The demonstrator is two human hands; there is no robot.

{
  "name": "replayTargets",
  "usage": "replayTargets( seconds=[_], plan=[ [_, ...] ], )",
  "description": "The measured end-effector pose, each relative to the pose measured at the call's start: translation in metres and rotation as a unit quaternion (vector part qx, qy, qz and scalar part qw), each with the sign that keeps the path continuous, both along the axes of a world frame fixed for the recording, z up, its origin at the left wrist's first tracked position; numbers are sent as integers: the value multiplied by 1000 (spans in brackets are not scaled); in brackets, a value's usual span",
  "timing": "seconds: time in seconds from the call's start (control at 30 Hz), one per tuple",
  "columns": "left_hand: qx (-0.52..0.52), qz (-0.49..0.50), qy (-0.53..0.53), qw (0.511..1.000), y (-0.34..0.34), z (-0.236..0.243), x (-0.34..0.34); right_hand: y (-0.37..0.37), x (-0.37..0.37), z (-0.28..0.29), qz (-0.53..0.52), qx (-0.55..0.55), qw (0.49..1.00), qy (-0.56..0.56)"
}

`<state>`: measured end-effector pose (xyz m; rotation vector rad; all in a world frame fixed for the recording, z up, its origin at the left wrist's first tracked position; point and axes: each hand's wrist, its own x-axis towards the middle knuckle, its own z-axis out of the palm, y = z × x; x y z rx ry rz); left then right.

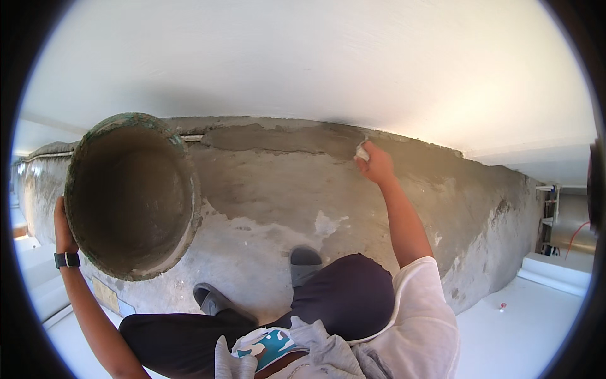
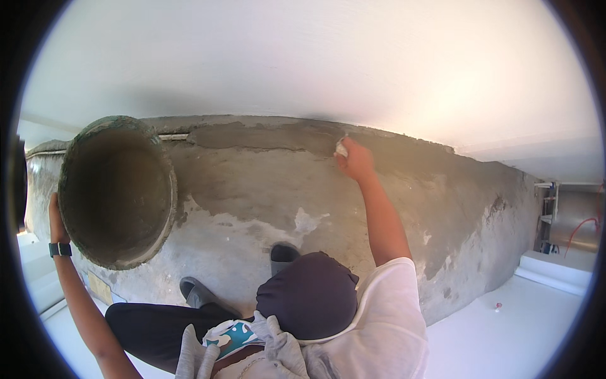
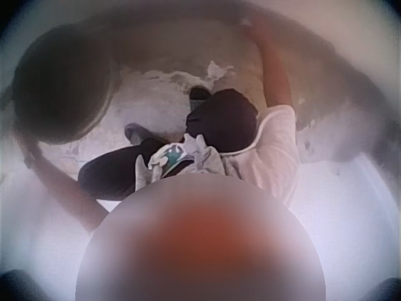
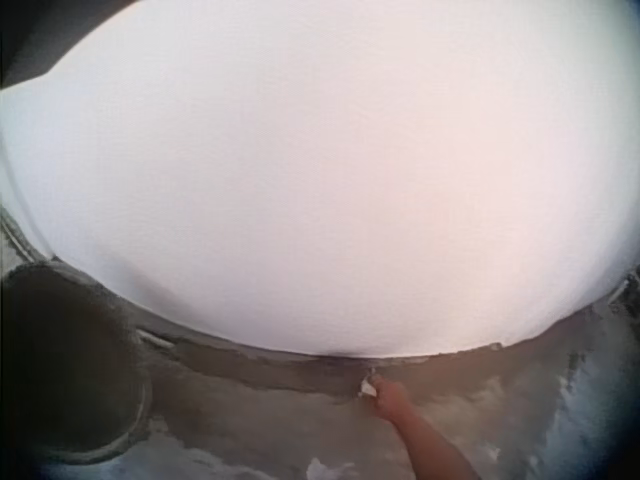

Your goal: The person scoops cement from a bucket with a trowel and applies it to a wall, smoothing the surface along a horizontal band. The person repeatedly scoops and spreads the cement while squatting.

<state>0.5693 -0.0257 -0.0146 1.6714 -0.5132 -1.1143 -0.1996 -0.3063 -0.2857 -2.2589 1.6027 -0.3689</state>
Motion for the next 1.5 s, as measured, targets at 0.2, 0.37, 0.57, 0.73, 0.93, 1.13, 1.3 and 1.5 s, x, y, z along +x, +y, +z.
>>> replayTargets(
  seconds=[0.2, 0.37, 0.57, 0.73, 0.93, 1.13, 1.3, 1.5],
  plan=[
    [8, 5, 9, 1000, 1, 3, -4, 3, 5, 3, 32, -18, 999, -3],
    [8, 5, 28, 1000, -1, 3, -6, 5, 15, 6, 12, -27, 1000, -9],
    [1, 26, -19, 999, -2, 1, -14, 19, 30, 3, -28, -35, 997, -55],
    [9, 30, -67, 997, -5, 2, -21, 41, 33, 3, -32, -5, 999, -33],
    [2, 44, -56, 997, -9, -7, -23, 98, 5, 15, -379, 4, 924, -50],
    [-23, -43, -106, 993, -4, -14, -12, 125, -26, -7, -503, 40, 863, -13],
    [-13, -14, -65, 998, -4, -16, -15, 112, -2, -36, -510, 74, 856, -44],
    [-11, 5, -37, 999, -8, -8, -27, 121, 112, -18, -310, 93, 946, -30]
  ],
)
